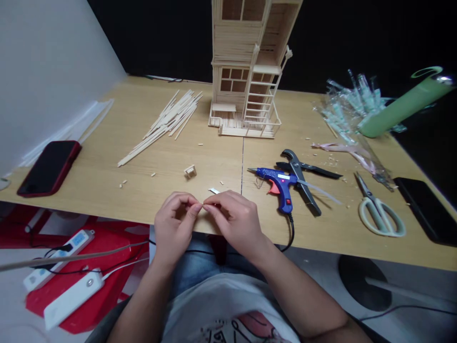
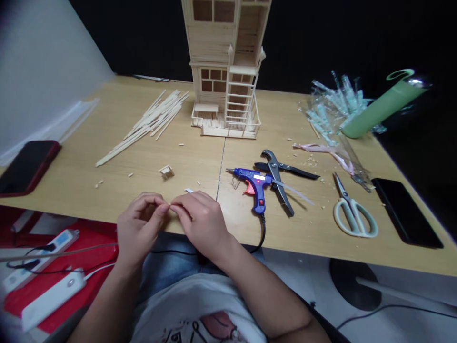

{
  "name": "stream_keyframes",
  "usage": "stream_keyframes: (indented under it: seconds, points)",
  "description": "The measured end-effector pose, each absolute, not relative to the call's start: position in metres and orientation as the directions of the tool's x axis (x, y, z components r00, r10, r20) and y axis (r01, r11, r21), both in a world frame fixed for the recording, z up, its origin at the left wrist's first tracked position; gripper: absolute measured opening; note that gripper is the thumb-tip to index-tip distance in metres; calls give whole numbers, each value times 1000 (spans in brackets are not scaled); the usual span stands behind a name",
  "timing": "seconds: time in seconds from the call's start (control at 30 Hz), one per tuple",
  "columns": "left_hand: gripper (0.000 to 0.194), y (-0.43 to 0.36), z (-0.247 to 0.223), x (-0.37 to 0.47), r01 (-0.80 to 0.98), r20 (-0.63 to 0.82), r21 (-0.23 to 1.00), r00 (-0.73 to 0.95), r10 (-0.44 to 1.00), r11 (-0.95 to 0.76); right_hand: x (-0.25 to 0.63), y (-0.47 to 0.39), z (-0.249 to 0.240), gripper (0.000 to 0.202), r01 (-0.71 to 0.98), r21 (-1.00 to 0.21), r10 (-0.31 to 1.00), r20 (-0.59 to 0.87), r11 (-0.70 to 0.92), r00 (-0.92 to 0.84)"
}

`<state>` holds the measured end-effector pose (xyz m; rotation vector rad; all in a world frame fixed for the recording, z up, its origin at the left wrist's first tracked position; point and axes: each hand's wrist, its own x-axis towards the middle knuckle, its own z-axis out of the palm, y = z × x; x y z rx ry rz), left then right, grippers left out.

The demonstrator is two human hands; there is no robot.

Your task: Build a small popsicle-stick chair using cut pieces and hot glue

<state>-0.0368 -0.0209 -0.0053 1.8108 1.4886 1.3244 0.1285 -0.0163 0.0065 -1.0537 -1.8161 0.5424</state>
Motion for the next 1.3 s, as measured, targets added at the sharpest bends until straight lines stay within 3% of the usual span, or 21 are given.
stream_keyframes:
  seconds: [0.2,0.33,0.5,0.73,0.9,1.07,1.17,1.3]
  points:
    - [13,-15,-2,-45,466,348,829,2,937,-309,126,-9,4,10,411,-752,854,485,516,-186]
    - [8,6,1,-56,571,420,750,-23,907,-333,128,-7,2,10,449,-742,863,475,498,-172]
    - [29,41,-5,-65,752,443,615,-80,893,-238,132,-5,1,13,461,-739,868,461,490,-184]
    - [15,60,-6,-72,830,438,501,2,899,-246,134,-4,2,10,449,-769,887,437,455,-151]
    - [25,40,5,-72,728,476,612,-28,879,-308,135,-6,6,10,464,-759,889,395,457,-230]
    - [26,4,3,-60,386,224,911,-174,959,-143,138,-8,12,12,454,-744,871,402,490,-282]
    - [27,-11,-2,-52,299,113,952,-171,979,-57,142,-13,16,9,421,-755,864,425,503,-269]
    - [23,-18,-4,-43,275,120,957,-88,989,-92,149,-19,25,10,417,-768,874,420,486,-245]
